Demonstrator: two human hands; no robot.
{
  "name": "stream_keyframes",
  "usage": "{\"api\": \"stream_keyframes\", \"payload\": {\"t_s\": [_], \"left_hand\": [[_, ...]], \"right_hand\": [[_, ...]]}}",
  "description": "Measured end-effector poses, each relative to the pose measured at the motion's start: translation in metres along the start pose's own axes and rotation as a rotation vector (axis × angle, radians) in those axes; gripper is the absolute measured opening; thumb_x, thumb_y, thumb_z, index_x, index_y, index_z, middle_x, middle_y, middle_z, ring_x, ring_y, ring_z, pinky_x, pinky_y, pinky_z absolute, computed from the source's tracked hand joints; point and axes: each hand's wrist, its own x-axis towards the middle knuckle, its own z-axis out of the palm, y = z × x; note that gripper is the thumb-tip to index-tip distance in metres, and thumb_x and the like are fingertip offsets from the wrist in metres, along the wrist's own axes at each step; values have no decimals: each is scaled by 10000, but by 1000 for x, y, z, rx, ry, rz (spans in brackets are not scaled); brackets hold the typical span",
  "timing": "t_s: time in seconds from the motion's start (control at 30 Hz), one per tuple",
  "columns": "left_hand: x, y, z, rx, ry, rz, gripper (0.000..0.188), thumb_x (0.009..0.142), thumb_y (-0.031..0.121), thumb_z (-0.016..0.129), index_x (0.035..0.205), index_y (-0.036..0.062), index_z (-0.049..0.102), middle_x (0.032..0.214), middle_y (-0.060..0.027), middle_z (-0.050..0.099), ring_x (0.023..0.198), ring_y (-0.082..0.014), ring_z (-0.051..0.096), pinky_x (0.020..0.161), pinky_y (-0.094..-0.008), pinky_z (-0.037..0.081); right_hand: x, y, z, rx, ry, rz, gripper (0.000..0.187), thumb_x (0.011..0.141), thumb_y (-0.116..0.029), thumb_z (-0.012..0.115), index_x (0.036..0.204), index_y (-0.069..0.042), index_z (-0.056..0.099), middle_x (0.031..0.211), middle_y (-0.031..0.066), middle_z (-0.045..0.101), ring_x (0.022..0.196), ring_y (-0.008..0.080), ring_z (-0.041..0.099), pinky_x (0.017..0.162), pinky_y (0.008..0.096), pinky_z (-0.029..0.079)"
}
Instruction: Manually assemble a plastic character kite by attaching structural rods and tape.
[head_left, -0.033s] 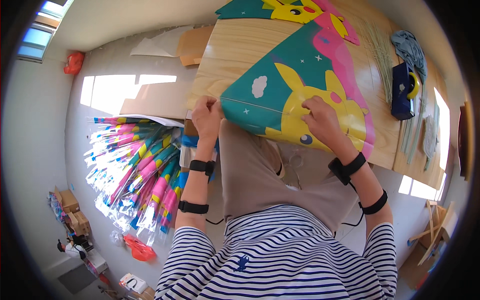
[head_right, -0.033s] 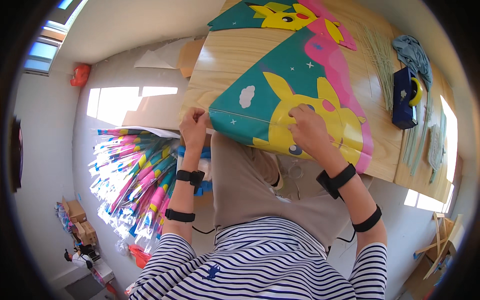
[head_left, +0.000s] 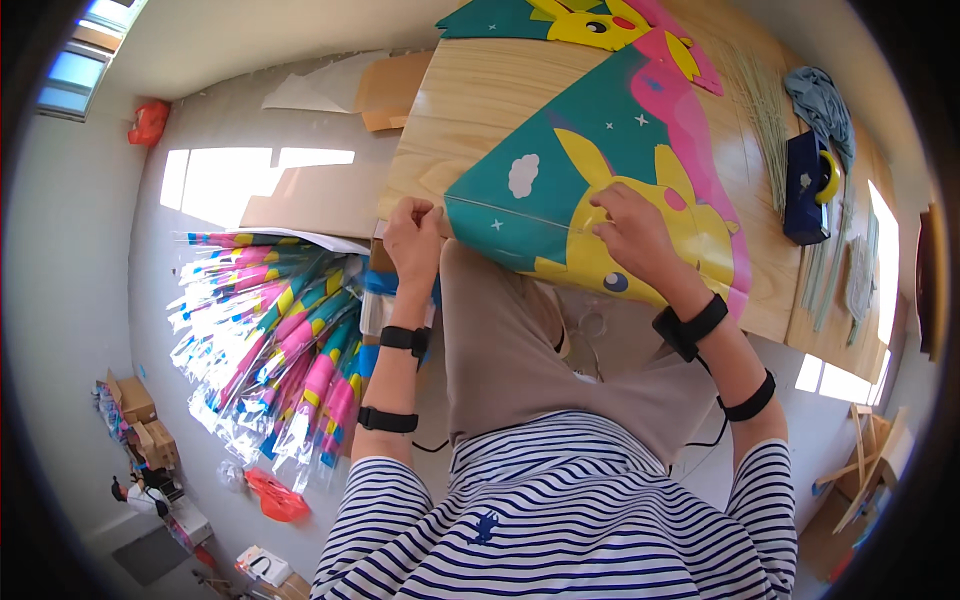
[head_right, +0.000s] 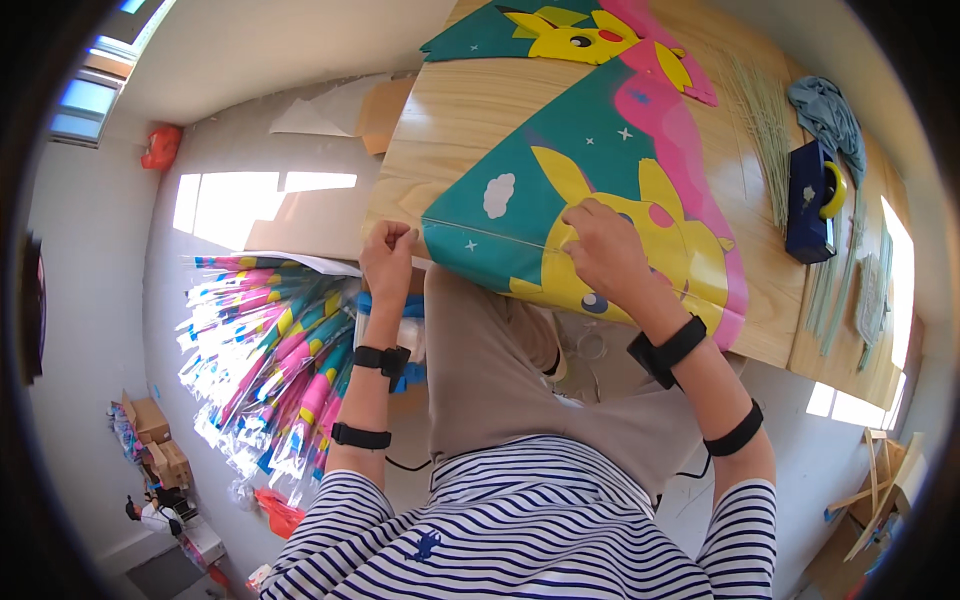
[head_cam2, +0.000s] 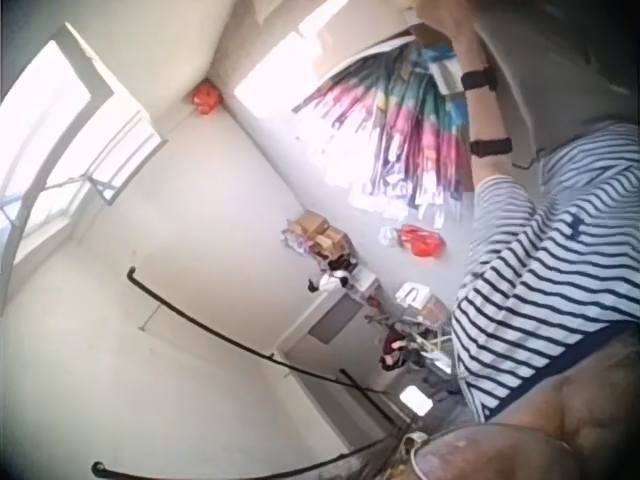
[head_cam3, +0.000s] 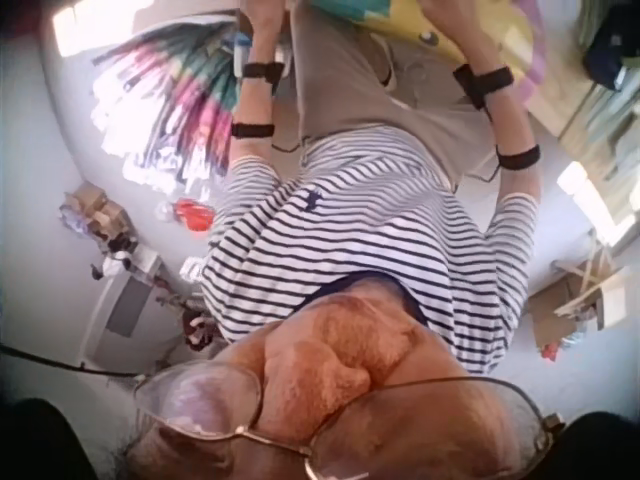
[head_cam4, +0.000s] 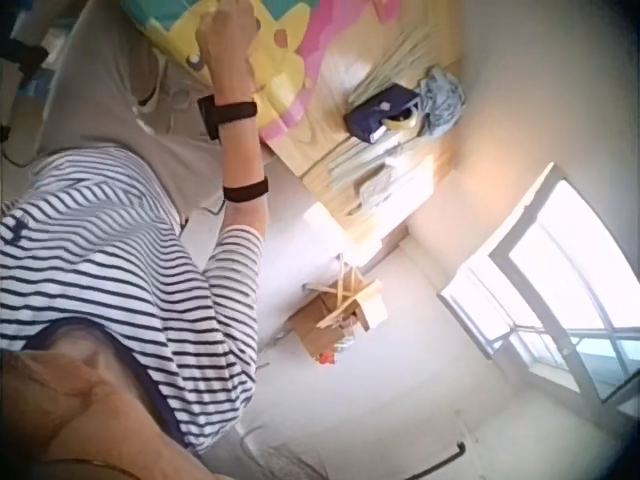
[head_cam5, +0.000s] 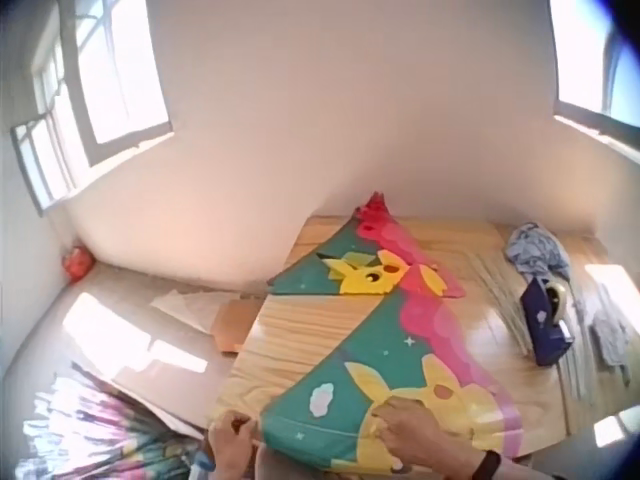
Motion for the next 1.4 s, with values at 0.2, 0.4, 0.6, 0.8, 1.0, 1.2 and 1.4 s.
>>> {"api": "stream_keyframes", "payload": {"t_s": [0.2,0.4,0.6,0.8,1.0,1.2,1.4], "left_hand": [[-32,19,8,-169,-18,-170,189,833,142,765,892,-21,688,772,-58,699,683,-104,621,654,-266,510],[-33,13,8,-349,-6,-229,177,843,127,754,904,-23,681,781,-35,669,670,-90,583,636,-248,493],[-27,13,8,-427,-37,-314,166,867,116,732,929,-25,670,760,-26,645,614,-74,558,561,-224,466],[-24,18,1,-501,-92,-426,125,882,88,712,882,-20,649,700,-20,607,519,-66,519,464,-212,410],[-27,13,0,-575,-158,-502,136,872,102,733,854,4,640,660,9,573,503,-38,471,432,-193,349],[-20,21,-2,-703,-132,-523,144,869,130,750,892,15,666,670,42,562,514,-7,430,432,-171,295],[-17,32,-3,-955,-225,-490,87,884,103,724,907,29,687,712,70,582,580,5,420,503,-186,299]], "right_hand": [[120,-35,90,-103,-201,-408,310,740,-60,679,1049,-40,664,1098,142,633,1047,346,597,877,454,478],[162,-68,119,-426,-372,-325,166,726,-171,726,877,-128,674,1004,114,635,1017,328,575,865,494,422],[177,-63,127,-449,-428,-283,55,738,-171,688,785,-155,665,922,65,650,1023,319,575,854,501,404],[186,-74,111,-498,-617,-230,237,786,-148,592,978,-125,729,1058,89,681,1119,310,569,859,550,413],[186,-68,112,-378,-641,-182,71,697,-136,686,759,-138,653,850,34,673,1023,299,558,864,522,373],[191,-74,89,-219,-735,-224,100,701,-123,708,751,-67,640,775,60,660,811,288,598,729,434,447],[186,-75,64,154,-729,-200,194,718,-115,739,811,28,646,717,90,641,689,200,597,628,322,473]]}}
